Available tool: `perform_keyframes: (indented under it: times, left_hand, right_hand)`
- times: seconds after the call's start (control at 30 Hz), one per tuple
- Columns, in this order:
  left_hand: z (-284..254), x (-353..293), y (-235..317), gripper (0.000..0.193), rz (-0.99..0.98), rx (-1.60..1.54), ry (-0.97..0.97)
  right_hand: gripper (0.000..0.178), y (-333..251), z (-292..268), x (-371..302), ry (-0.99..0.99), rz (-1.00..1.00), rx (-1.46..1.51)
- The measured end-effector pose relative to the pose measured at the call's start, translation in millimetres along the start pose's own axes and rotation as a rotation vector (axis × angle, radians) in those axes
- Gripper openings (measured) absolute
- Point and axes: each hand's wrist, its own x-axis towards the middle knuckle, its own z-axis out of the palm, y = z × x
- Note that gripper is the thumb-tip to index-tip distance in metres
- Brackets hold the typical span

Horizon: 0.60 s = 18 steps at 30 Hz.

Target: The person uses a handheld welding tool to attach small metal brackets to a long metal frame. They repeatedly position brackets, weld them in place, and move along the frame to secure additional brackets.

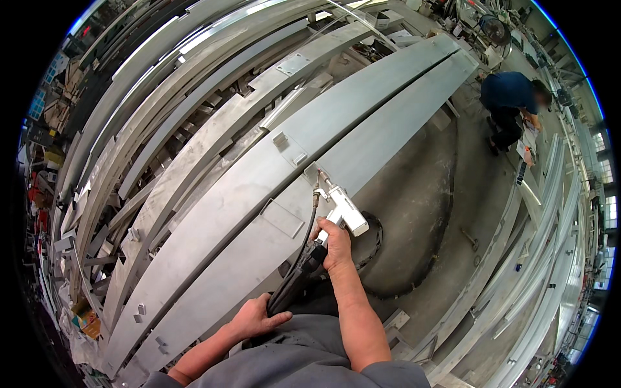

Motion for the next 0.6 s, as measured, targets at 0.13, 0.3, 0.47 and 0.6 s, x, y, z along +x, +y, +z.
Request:
perform_keyframes:
  times: [0.13, 0.3, 0.47, 0.6]
  left_hand:
    - [-3, -2, 3, 0.076, -0.007, 0.030, 0.014]
    - [-18, -13, 17, 0.078, -0.037, 0.069, -0.005]
    - [-18, -19, 18, 0.078, -0.044, 0.069, 0.003]
    - [-14, -24, 17, 0.077, -0.050, 0.041, 0.015]
  right_hand:
    - [0.014, -2, 2, 0, -0.008, 0.017, 0.000]
    - [0.013, -3, -4, 4, -0.037, 0.055, -0.006]
    - [0.014, 0, -1, 1, -0.005, 0.051, -0.001]
    - [0.014, 4, -2, -1, -0.011, 0.014, -0.054]
